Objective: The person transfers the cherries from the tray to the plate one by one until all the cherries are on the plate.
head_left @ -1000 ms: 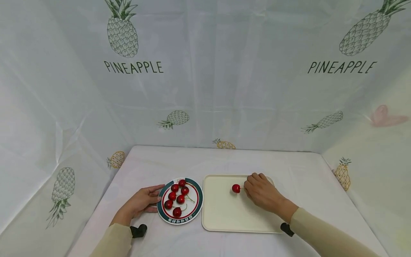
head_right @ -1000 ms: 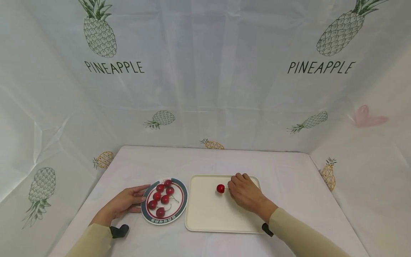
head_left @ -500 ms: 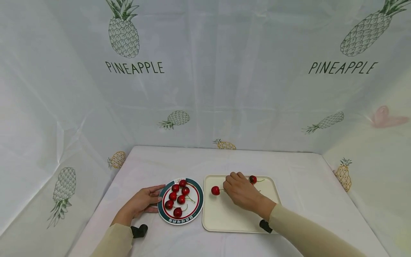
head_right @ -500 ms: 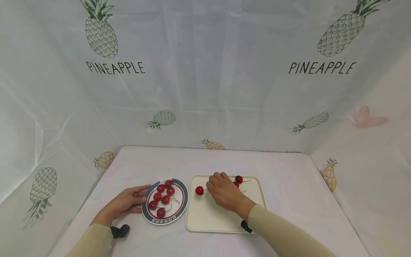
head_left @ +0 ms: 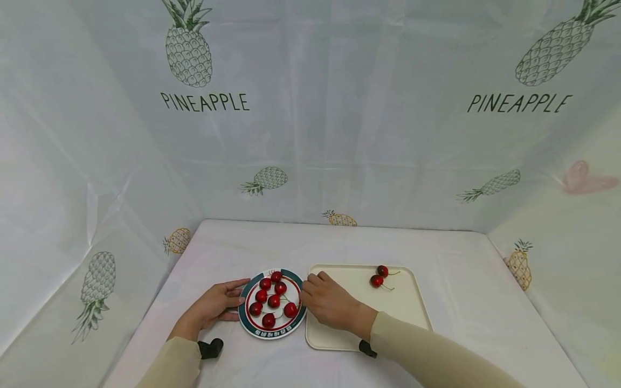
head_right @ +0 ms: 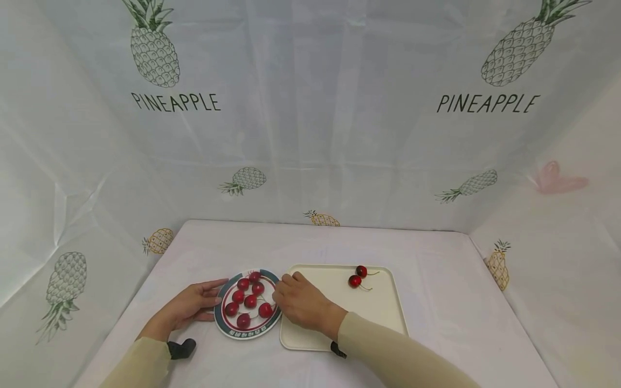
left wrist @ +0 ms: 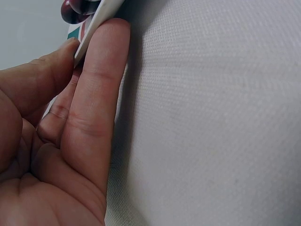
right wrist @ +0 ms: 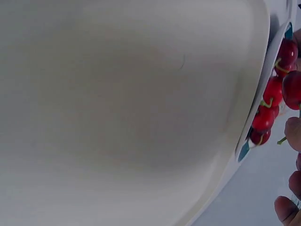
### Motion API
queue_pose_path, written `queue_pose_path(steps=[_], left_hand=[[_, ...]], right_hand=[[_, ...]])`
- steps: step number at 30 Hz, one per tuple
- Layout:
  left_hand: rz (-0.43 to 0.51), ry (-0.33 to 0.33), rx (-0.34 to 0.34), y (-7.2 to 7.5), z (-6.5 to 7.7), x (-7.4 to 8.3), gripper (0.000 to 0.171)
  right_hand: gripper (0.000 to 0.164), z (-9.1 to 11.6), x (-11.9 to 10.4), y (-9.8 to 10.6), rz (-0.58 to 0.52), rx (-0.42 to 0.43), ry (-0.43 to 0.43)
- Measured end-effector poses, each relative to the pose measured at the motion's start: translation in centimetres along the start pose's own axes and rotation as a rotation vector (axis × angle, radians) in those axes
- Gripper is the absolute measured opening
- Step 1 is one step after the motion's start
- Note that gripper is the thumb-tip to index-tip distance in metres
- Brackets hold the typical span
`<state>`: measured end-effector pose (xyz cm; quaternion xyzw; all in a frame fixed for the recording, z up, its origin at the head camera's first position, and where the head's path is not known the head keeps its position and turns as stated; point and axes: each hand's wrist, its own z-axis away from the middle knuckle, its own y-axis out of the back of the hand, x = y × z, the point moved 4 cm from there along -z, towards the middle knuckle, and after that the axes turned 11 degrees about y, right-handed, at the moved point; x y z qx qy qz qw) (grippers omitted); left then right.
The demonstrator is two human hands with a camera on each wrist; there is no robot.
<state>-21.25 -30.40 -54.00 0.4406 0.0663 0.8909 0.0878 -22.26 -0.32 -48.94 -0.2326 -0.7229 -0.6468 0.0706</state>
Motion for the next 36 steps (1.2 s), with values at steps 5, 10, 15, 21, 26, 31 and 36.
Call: queue_pose_path(steps=[5,10,15,21,26,31,36], left_hand=[[0.0,0.003,0.0,-0.1,0.0,0.0,0.055],[-0.005,0.001,-0.008,-0.1,0.0,0.0,0.055],[-0.003,-0.026,-0.064,-0.1,0.1,0.1,0.057],[-0.003,-0.044,-0.089,-0.2,0.2,0.1,0.058],[-0.003,-0.04,-0.076,-0.2,0.1,0.1,0.057],[0.003,-0.036,-0.072,-0.2,0.2,0.0,0.057],[0.015,-0.023,-0.064,-0.2,0.1,-0.1,0.057]], right_hand=[[0.005,-1.0,-0.9,-0.6,0.012,0.008,0.029],[0.004,-1.4,-1.3,-1.1,0.02,0.007,0.039],[0.009,-1.5,-1.5,-1.4,0.052,0.0,0.048],[0.009,-1.6,-1.6,-1.8,0.082,-0.018,0.059],[0.007,-1.8,-1.8,-1.8,0.091,-0.016,0.059],[0.006,-2.0,-1.8,-1.7,0.085,-0.007,0.051],[0.004,-1.9,-1.7,-1.5,0.056,-0.017,0.03]])
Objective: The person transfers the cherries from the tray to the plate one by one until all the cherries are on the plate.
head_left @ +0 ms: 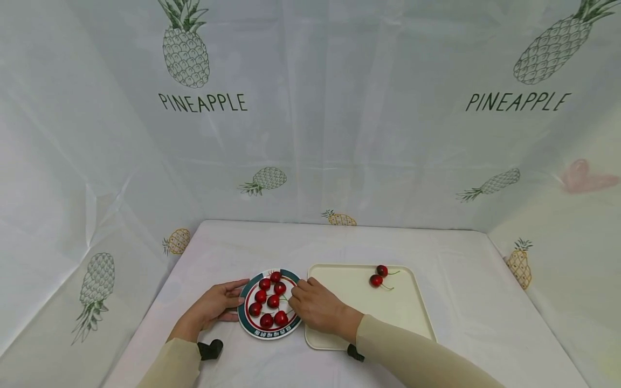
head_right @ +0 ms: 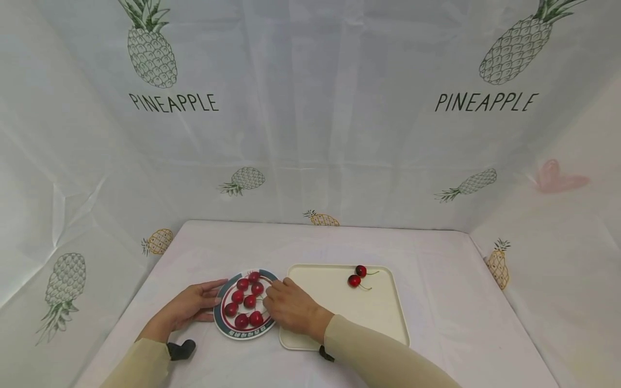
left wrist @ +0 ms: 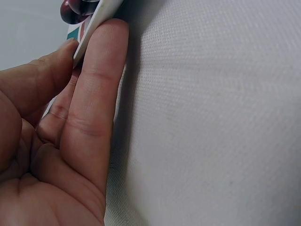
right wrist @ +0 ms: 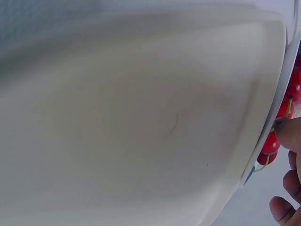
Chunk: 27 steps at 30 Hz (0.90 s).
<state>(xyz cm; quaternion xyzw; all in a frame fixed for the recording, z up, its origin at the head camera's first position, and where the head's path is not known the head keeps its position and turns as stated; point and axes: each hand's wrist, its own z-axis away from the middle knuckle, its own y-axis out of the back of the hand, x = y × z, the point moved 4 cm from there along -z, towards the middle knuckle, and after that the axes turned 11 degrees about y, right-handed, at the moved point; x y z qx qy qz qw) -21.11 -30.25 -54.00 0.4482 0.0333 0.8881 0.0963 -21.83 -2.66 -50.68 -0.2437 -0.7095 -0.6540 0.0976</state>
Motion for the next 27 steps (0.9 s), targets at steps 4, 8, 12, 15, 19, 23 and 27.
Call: queue_pose_path(steps=[4,8,12,15,19,23,27], left_hand=[[0.007,0.004,0.015,0.0,0.0,0.0,0.056],[0.002,0.005,0.023,0.0,0.1,0.0,0.056],[-0.001,0.011,0.027,-0.1,0.2,0.1,0.056],[0.001,0.009,0.031,-0.1,0.2,0.1,0.056],[-0.004,0.004,0.035,0.0,0.1,0.2,0.056],[-0.009,0.01,0.035,-0.1,0.1,0.1,0.056],[-0.002,0.019,0.042,-0.1,0.0,-0.1,0.055]], right_hand=[[0.008,0.3,0.5,0.4,-0.024,0.019,-0.032],[0.015,0.7,1.1,0.8,-0.046,0.043,-0.068],[0.017,1.3,1.7,1.1,-0.058,0.058,-0.098],[0.015,1.7,2.2,1.2,-0.062,0.072,-0.114],[0.014,2.4,2.7,1.4,-0.074,0.08,-0.135],[0.014,3.0,3.3,1.4,-0.078,0.077,-0.162],[0.016,3.9,3.8,1.4,-0.061,0.083,-0.189]])
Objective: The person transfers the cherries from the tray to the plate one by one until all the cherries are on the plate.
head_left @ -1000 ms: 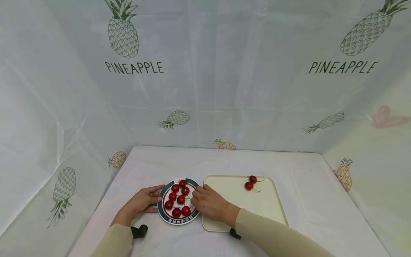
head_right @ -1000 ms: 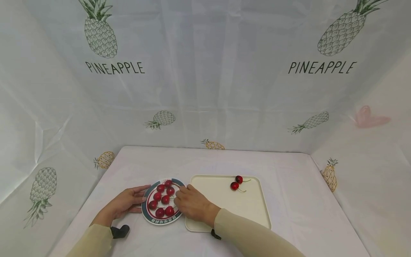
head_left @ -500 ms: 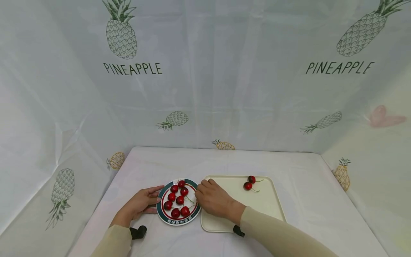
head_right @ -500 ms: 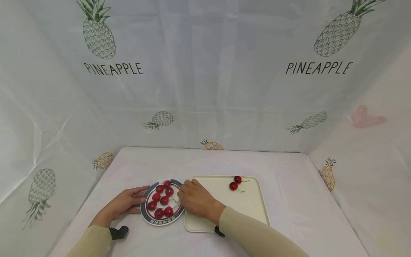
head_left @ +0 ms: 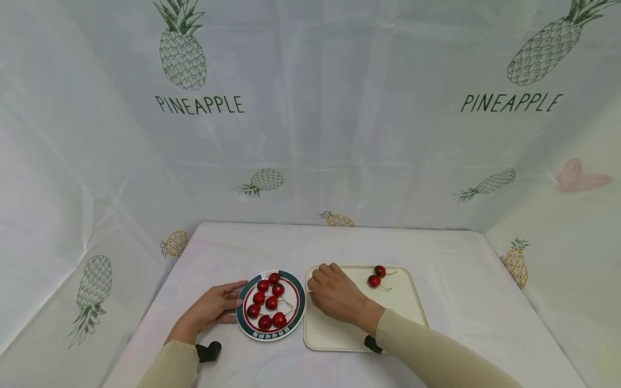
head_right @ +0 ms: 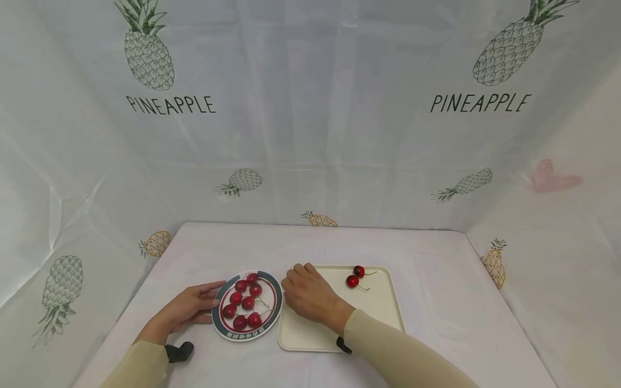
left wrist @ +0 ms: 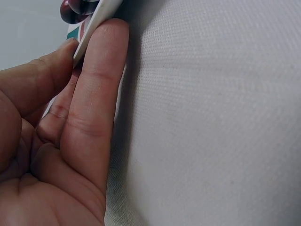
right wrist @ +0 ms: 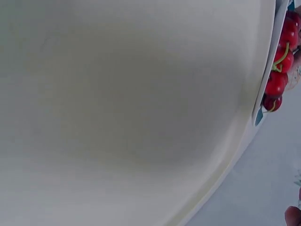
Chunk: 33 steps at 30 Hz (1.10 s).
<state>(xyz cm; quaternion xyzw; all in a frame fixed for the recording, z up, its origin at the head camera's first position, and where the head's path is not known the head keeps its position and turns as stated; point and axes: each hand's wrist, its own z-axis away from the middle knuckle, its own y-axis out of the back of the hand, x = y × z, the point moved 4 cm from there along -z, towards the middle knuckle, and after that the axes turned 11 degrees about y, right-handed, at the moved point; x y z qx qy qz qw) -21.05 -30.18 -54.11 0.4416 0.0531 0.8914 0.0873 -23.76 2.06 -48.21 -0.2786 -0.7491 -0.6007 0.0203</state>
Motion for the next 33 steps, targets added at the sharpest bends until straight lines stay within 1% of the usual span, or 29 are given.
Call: queue_pose_path(steps=[5,9,13,18,21,24,27,30,33], left_hand=[[0.001,-0.004,0.009,0.0,-0.2,-0.2,0.055],[-0.005,-0.008,0.005,0.0,-0.3,-0.2,0.055],[-0.002,0.001,-0.003,0.0,-0.2,-0.2,0.056],[0.003,0.0,-0.018,0.1,-0.2,-0.2,0.056],[-0.002,-0.001,-0.03,0.1,-0.3,-0.1,0.057],[-0.008,-0.003,-0.048,0.1,-0.3,-0.1,0.059],[-0.008,-0.001,-0.051,0.1,-0.3,0.0,0.059],[-0.013,0.0,-0.036,0.1,-0.3,0.0,0.059],[-0.01,0.007,-0.009,0.2,-0.2,0.1,0.057]], right_hand=[[0.019,1.4,0.8,0.4,-0.007,0.034,-0.041],[0.027,3.1,1.5,0.4,-0.026,0.043,-0.079],[0.033,5.2,2.3,0.5,-0.03,0.063,-0.091],[0.034,8.1,3.6,0.5,0.005,0.111,-0.084],[0.034,10.2,4.5,0.5,0.016,0.121,-0.089],[0.035,12.3,5.5,0.4,0.022,0.114,-0.101],[0.036,14.2,6.4,0.3,0.019,0.094,-0.117],[0.038,15.7,7.1,0.1,0.014,0.067,-0.133],[0.038,16.7,7.7,-0.2,0.006,0.038,-0.142]])
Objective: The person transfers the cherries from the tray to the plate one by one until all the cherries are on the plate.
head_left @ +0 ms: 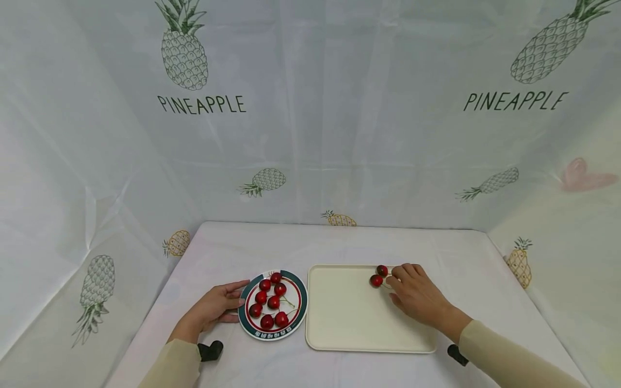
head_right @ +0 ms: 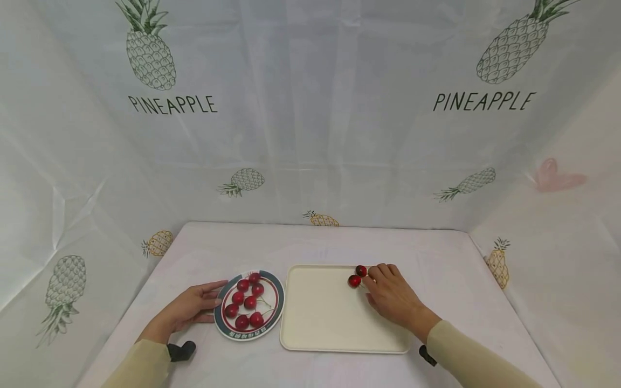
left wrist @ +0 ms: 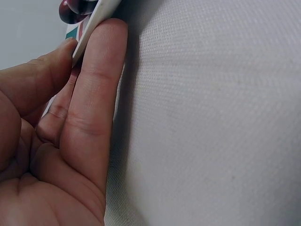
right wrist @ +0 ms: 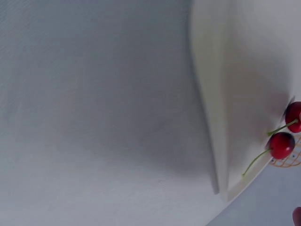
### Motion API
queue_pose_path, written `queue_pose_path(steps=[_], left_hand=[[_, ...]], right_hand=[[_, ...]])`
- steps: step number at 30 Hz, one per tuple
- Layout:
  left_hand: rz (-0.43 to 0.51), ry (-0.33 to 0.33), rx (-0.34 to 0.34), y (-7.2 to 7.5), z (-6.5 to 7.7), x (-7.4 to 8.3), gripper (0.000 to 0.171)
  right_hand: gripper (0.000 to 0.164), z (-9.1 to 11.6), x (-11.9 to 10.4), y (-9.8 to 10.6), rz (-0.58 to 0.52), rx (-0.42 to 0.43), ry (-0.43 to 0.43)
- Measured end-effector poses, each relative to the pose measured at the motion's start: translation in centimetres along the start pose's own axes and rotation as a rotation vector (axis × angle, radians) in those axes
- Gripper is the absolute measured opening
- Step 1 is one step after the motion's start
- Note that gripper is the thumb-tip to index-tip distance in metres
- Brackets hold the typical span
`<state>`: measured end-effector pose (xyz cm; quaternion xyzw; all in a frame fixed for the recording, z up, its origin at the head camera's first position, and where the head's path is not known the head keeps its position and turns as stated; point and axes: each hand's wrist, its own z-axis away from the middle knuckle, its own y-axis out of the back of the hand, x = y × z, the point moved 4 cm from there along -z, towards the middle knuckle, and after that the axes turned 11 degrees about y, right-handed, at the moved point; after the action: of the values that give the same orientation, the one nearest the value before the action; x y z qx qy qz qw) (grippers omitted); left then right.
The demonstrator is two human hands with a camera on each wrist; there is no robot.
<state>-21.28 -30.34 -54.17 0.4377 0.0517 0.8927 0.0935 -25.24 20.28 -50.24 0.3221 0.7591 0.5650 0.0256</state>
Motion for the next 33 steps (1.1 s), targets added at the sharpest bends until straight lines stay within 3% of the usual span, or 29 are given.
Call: queue_pose_path(steps=[18,20,22,26,33], left_hand=[[0.01,0.005,0.015,0.0,-0.1,0.0,0.057],[0.009,0.002,0.02,0.0,-0.1,0.0,0.057],[0.009,0.003,0.024,0.0,-0.2,-0.1,0.057],[0.007,-0.001,0.016,-0.1,-0.2,0.0,0.057],[-0.004,-0.001,-0.011,-0.1,-0.1,0.1,0.059]], right_hand=[[0.027,0.4,0.6,-1.9,0.047,-0.078,0.02],[0.02,0.3,0.6,-1.9,0.053,-0.075,0.031],[0.028,0.3,0.5,-1.9,0.063,-0.072,0.041],[0.068,0.1,0.5,-1.9,0.077,-0.051,0.044],[0.066,-0.8,0.8,-1.4,0.055,0.019,0.016]])
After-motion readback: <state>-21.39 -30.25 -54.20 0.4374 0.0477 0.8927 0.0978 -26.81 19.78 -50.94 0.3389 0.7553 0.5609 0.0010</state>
